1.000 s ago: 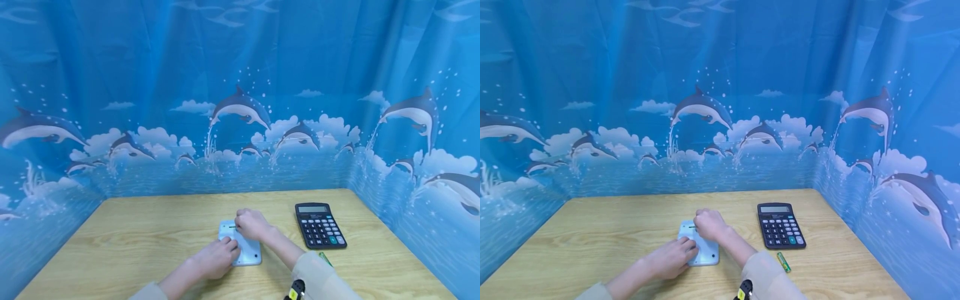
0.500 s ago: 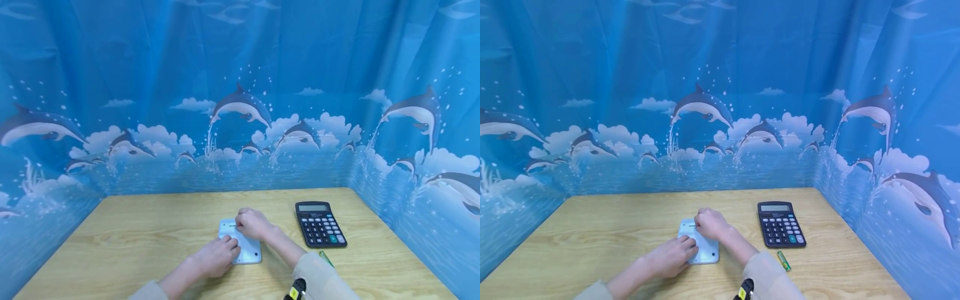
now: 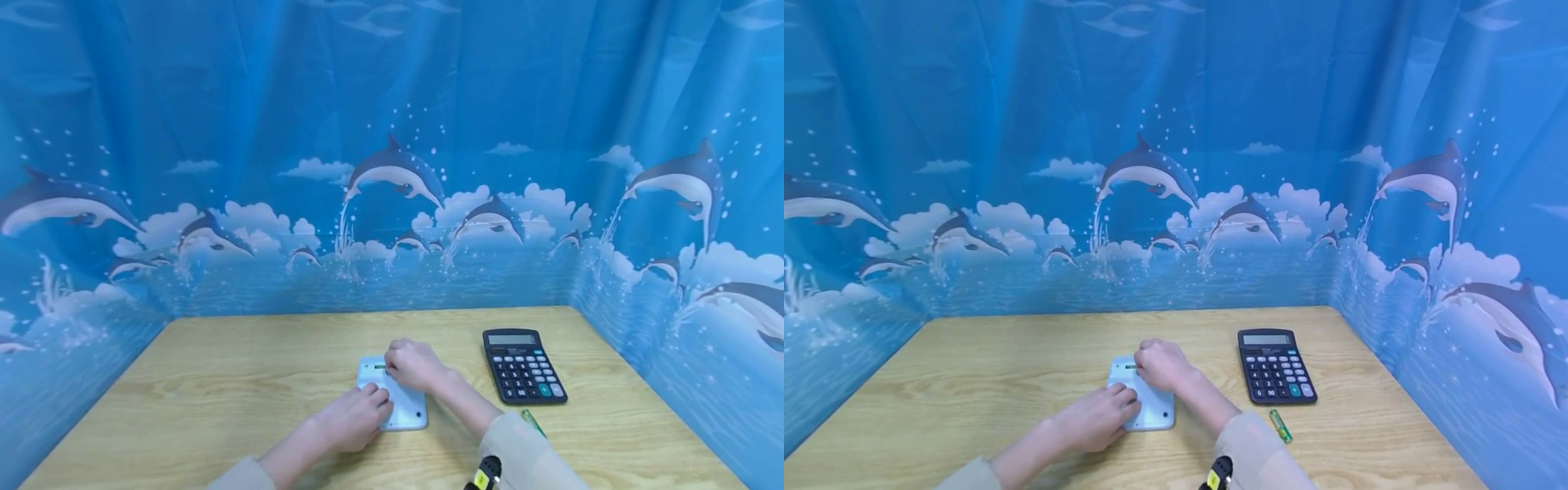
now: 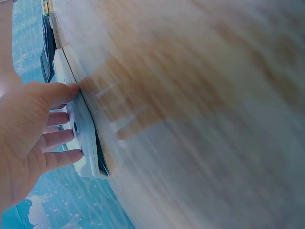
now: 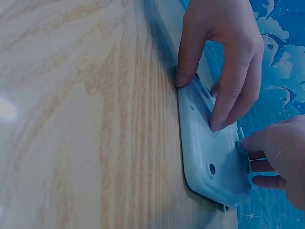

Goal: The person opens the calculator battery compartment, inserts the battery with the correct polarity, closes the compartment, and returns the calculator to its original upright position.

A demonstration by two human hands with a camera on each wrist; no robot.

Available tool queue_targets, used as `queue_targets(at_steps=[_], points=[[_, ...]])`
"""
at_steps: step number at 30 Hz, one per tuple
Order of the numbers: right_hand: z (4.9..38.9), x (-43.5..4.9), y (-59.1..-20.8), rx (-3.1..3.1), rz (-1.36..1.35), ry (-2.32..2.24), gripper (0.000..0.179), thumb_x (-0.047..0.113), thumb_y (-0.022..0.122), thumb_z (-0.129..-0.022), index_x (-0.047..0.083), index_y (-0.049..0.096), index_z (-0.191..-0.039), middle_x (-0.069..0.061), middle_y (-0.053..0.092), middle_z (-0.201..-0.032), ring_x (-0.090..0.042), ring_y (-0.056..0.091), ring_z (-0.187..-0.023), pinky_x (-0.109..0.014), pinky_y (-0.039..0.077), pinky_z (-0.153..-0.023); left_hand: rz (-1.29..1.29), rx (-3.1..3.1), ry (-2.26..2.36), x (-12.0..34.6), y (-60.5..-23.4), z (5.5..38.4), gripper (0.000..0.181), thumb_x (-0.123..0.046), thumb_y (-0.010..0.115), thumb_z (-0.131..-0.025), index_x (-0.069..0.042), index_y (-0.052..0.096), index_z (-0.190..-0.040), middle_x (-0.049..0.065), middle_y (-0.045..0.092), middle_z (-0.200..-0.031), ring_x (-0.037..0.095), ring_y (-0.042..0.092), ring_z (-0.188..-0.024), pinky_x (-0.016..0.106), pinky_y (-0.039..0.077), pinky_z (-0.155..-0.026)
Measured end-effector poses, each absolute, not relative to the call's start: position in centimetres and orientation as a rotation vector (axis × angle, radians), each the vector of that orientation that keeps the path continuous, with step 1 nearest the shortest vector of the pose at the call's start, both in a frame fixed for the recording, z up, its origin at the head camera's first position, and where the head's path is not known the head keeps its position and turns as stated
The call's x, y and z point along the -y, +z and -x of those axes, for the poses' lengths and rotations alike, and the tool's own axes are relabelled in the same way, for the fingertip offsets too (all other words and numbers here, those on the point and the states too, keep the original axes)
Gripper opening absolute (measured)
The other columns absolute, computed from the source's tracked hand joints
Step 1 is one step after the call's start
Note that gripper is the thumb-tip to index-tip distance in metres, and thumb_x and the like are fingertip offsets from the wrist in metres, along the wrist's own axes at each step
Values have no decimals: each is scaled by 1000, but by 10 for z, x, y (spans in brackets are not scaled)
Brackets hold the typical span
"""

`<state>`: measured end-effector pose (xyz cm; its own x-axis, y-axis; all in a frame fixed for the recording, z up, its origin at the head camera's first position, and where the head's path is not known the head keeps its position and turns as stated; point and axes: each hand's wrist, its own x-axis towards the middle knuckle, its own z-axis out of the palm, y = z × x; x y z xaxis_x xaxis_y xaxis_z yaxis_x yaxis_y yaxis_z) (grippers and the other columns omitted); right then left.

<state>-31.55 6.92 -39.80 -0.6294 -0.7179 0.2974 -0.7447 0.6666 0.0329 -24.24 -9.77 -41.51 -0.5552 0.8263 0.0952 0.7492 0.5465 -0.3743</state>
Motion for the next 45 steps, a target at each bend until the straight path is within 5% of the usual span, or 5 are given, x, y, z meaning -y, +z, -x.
queue_targets(at_steps=[10,19,45], points=[[317,-68,-401,2649,-1160,208,1,13,69,-80,13,68,-81,5,56,-78,-9,53,-72,-18,45,-61,1306,2509,441,97,-415,241,35,-29,65,-83,-11,61,-113,-1,54,-98,12,50,-90,21,47,-72],[319,-72,-398,2746,-1112,359,18,16,69,-81,10,70,-98,1,63,-93,-13,60,-86,-24,50,-76,1292,2515,423,97,-414,240,35,-28,67,-81,-12,61,-112,-1,54,-99,12,50,-90,22,48,-74],[323,-68,-391,2915,-1011,392,22,18,72,-79,9,70,-99,1,62,-92,-13,58,-86,-26,49,-77,1281,2577,403,95,-413,239,36,-26,65,-84,-10,60,-116,1,55,-103,14,52,-96,26,49,-80]])
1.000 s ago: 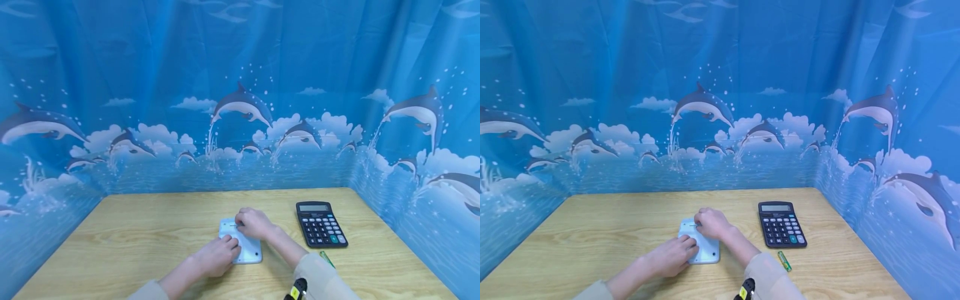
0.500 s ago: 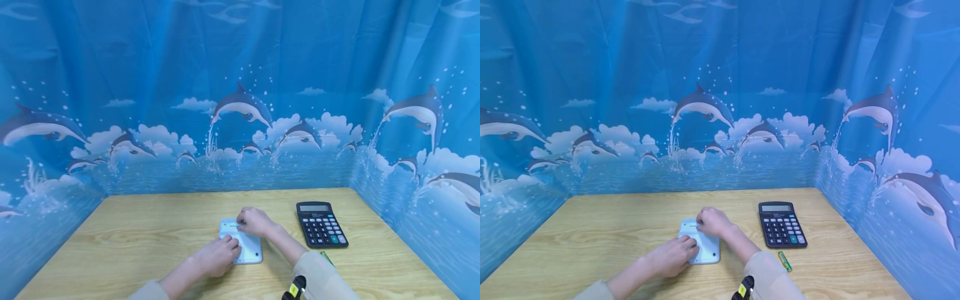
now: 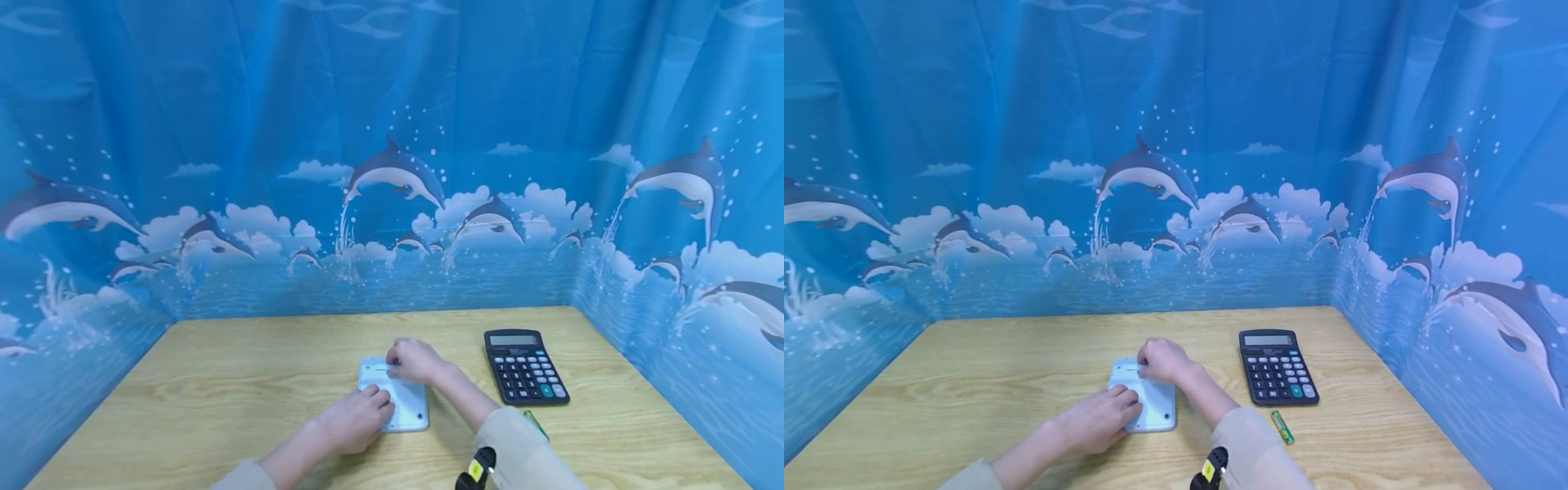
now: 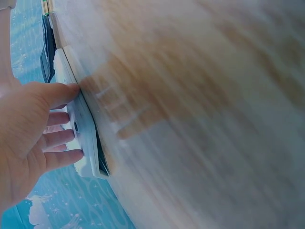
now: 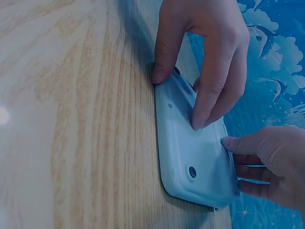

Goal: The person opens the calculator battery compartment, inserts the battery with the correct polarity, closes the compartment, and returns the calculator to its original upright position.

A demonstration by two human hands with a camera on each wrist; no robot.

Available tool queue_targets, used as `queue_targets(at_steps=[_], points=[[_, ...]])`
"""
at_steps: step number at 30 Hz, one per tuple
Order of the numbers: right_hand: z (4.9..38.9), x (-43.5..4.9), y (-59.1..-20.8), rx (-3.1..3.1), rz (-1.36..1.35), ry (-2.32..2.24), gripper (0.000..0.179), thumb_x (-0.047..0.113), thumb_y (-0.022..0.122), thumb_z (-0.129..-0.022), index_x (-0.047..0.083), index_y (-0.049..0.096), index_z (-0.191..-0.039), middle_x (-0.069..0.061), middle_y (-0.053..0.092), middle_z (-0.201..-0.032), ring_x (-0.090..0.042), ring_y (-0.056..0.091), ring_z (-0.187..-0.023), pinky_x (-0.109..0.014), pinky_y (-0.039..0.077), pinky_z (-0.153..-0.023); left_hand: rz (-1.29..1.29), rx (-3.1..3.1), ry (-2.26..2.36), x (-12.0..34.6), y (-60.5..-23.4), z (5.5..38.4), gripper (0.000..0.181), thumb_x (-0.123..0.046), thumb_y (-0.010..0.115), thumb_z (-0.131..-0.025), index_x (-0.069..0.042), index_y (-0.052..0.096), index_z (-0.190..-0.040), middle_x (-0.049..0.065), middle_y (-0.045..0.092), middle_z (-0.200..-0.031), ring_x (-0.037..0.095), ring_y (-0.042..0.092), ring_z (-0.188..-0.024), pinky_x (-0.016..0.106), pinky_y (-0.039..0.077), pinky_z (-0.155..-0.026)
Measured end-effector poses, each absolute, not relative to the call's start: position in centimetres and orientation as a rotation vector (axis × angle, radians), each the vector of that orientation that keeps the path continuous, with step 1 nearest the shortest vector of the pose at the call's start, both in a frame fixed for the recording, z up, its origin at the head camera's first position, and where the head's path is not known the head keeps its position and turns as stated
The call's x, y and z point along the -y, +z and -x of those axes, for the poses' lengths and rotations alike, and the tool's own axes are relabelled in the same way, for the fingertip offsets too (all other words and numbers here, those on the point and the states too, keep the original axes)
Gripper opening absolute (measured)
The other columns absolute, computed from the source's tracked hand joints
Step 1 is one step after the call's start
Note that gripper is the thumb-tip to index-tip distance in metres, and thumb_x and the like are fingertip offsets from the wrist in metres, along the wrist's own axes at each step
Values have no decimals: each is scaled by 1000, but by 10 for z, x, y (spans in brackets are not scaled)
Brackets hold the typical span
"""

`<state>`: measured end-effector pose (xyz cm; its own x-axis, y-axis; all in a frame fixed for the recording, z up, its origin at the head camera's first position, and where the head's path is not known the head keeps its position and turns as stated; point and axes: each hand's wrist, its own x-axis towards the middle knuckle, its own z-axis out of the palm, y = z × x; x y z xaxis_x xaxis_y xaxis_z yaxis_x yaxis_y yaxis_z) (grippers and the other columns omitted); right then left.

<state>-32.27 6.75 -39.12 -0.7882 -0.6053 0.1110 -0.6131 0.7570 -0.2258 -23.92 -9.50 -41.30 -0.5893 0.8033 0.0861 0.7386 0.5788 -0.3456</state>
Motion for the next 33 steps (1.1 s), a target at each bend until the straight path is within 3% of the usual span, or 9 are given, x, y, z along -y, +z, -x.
queue_targets(at_steps=[28,33], points=[[324,-66,-392,2978,-935,544,19,16,74,-76,9,71,-94,2,63,-86,-13,57,-81,-25,48,-71,1292,2537,392,94,-413,237,35,-26,68,-81,-10,62,-112,-1,55,-97,12,52,-91,21,48,-74],[324,-71,-395,2957,-981,606,25,17,73,-78,8,69,-100,2,57,-86,-12,53,-80,-25,46,-72,1285,2567,381,94,-412,239,35,-26,67,-82,-11,62,-113,-1,55,-99,12,52,-92,21,48,-76]])
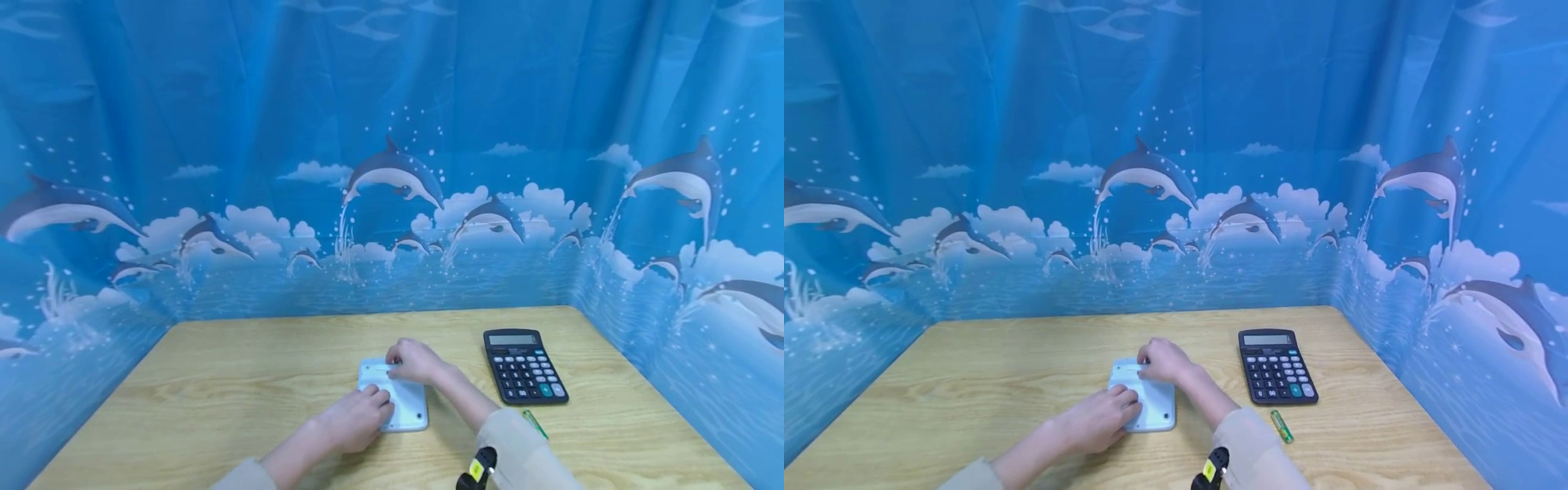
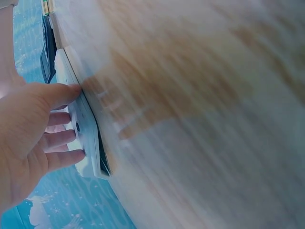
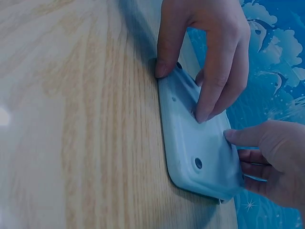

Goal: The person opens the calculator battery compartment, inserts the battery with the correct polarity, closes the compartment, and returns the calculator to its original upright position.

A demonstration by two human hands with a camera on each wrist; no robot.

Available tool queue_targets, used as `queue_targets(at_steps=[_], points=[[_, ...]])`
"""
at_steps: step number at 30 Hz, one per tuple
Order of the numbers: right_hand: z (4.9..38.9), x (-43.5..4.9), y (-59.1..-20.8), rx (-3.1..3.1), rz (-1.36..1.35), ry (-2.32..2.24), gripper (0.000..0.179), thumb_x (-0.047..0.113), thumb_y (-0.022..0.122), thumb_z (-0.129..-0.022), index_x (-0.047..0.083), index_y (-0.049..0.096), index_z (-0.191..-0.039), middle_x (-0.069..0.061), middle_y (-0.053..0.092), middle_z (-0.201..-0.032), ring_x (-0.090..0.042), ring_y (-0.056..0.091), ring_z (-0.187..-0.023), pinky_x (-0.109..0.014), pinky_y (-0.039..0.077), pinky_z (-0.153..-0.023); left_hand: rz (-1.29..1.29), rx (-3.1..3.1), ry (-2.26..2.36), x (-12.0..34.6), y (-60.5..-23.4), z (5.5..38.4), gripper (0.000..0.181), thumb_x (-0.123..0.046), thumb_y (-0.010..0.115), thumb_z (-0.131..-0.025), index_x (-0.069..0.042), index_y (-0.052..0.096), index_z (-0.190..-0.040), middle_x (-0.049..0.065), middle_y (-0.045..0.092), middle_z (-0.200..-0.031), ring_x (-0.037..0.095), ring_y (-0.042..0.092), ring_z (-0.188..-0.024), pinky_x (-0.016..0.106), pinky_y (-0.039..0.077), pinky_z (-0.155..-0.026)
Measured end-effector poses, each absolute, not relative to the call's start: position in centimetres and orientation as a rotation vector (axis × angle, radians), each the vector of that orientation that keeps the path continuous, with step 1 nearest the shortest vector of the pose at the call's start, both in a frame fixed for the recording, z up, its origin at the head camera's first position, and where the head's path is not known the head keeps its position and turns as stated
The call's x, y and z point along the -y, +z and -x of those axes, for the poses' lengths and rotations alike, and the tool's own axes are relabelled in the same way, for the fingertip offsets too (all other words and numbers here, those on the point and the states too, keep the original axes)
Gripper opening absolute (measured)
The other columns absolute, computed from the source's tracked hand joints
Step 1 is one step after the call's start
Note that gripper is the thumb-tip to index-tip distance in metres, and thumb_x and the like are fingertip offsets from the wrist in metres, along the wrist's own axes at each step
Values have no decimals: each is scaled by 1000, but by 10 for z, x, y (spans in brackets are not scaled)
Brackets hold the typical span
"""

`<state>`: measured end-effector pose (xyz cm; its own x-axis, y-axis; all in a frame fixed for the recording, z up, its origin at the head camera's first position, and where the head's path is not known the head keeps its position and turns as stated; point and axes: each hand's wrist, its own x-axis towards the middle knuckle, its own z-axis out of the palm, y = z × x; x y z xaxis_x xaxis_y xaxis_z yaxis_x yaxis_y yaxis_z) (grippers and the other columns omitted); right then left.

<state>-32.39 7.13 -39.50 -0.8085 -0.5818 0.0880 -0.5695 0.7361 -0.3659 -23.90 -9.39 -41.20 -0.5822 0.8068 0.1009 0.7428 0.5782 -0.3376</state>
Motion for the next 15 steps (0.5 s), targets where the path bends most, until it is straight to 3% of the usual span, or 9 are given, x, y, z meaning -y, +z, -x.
queue_targets(at_steps=[15], points=[[311,-92,-397,-2997,924,-494,39,26,70,-81,5,63,-113,-8,60,-106,-23,56,-98,-37,48,-85,1211,2660,204,97,-410,244,23,-25,66,-82,-11,64,-100,-1,52,-89,13,51,-84,23,48,-73]])
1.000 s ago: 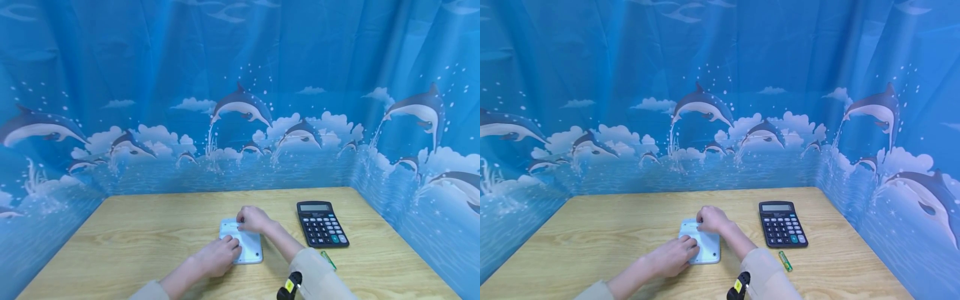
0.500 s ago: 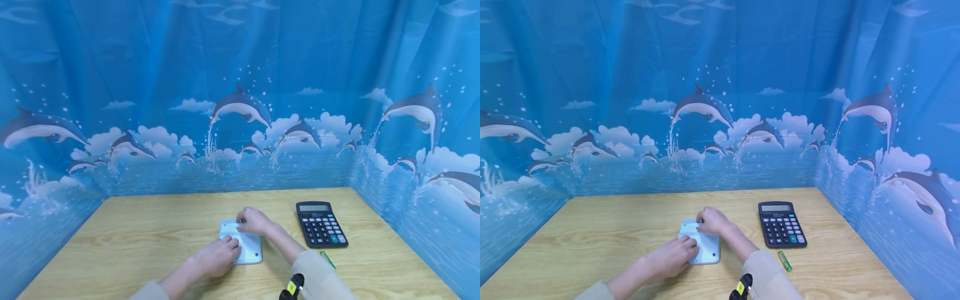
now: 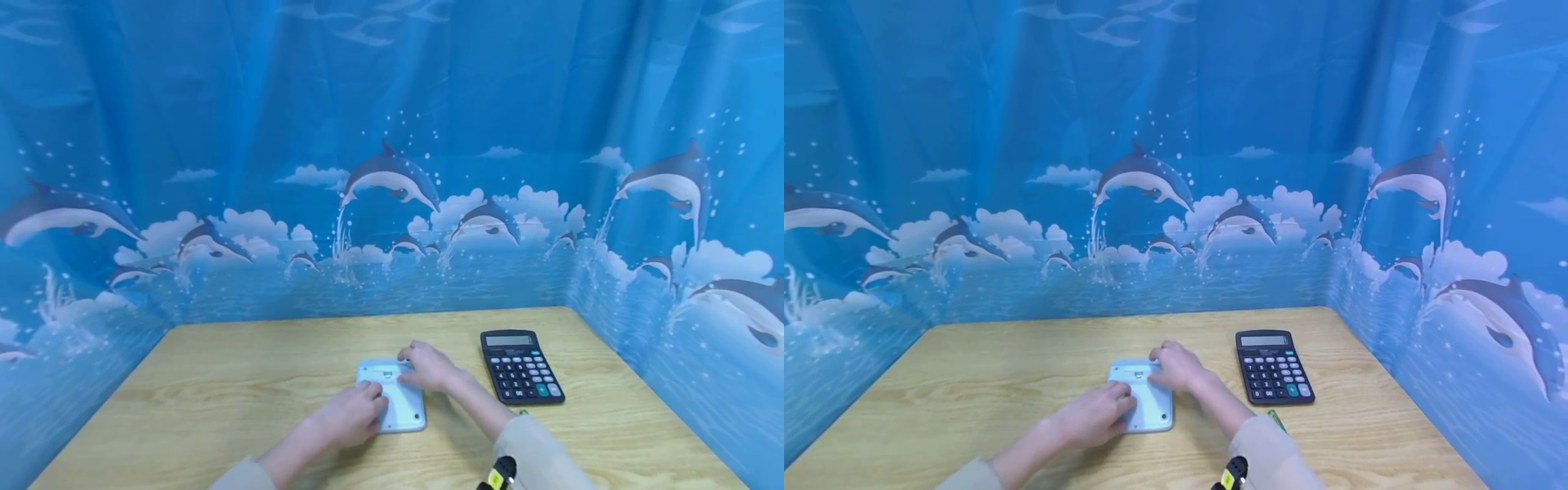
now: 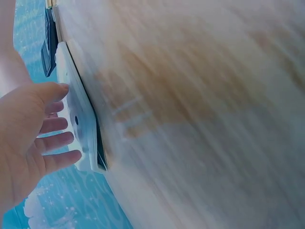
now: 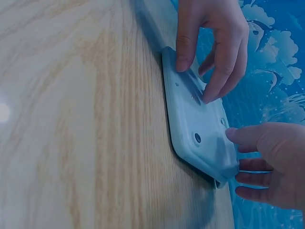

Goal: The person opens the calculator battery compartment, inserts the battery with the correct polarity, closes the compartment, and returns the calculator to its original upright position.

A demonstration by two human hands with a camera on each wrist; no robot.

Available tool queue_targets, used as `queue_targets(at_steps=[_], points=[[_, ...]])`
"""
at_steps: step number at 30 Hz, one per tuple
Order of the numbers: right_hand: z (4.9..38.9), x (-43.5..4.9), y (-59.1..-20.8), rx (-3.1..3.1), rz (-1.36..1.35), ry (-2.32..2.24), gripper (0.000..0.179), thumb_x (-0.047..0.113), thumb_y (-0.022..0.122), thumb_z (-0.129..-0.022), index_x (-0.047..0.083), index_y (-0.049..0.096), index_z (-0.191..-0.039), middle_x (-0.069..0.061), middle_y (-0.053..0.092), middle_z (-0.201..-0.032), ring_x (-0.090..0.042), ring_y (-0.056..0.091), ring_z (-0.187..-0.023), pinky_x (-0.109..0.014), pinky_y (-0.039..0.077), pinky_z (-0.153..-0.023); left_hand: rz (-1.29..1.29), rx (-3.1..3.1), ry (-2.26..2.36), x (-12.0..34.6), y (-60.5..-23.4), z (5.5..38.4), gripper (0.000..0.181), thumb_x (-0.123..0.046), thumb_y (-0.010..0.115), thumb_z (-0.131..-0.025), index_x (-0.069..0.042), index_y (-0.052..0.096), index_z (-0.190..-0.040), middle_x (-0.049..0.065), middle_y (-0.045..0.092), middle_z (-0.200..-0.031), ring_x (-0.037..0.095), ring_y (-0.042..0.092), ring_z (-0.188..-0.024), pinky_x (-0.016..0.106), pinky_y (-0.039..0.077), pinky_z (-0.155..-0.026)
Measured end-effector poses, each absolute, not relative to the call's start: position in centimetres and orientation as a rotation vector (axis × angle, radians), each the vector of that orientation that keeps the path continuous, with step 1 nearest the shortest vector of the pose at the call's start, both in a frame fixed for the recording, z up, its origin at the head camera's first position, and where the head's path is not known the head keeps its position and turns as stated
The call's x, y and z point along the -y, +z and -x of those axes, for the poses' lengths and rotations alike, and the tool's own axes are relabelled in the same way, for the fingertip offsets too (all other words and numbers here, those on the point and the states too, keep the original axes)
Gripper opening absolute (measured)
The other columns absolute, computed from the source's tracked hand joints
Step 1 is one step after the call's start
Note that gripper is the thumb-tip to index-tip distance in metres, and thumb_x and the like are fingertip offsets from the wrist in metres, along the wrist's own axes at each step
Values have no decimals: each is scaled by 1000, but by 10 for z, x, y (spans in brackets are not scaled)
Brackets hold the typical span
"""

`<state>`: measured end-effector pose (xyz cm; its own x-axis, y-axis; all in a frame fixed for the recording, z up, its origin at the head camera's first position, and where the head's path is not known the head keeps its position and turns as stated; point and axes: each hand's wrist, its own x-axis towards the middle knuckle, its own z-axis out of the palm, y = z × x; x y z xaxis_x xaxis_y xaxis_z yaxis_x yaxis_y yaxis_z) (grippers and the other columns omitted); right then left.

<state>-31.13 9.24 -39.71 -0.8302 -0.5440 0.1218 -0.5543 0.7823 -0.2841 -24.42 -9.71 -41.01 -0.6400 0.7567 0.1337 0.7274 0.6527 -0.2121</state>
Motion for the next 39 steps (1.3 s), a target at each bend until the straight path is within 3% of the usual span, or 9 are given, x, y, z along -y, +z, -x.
queue_targets(at_steps=[4,9,12,24,31,39], points=[[308,-97,-399,2956,-852,448,42,29,69,-81,5,62,-115,-7,60,-104,-21,57,-95,-37,49,-83,1180,2641,207,101,-408,245,20,-26,66,-83,-12,64,-96,-1,54,-87,14,52,-82,27,49,-73],[304,-101,-400,2969,-808,396,47,32,69,-80,5,60,-117,-8,58,-104,-22,57,-93,-38,50,-81,1096,2541,246,107,-410,251,24,-31,65,-82,-13,66,-97,1,61,-93,21,55,-95,44,43,-92],[301,-103,-401,2977,-783,390,48,33,69,-81,4,59,-118,-9,57,-104,-22,57,-91,-38,50,-79,1029,2530,238,112,-411,256,30,-36,65,-82,-12,67,-100,3,62,-97,24,55,-100,50,37,-98],[290,-107,-402,3041,-692,527,56,32,70,-80,-1,53,-121,-12,62,-104,-22,59,-90,-39,51,-78,813,2633,74,122,-415,275,51,-46,58,-86,-2,61,-114,11,60,-101,27,56,-96,44,44,-89],[283,-108,-402,3080,-677,558,66,34,71,-78,-2,48,-128,-17,60,-114,-28,59,-98,-43,49,-84,775,2719,54,116,-420,282,53,-49,53,-88,-5,58,-118,11,59,-104,28,55,-99,44,45,-88],[279,-107,-404,3095,-666,614,71,33,73,-77,-3,43,-131,-17,62,-108,-24,60,-87,-42,50,-80,785,2755,95,110,-420,282,46,-41,57,-89,-8,56,-121,9,55,-100,25,54,-94,42,47,-81]])
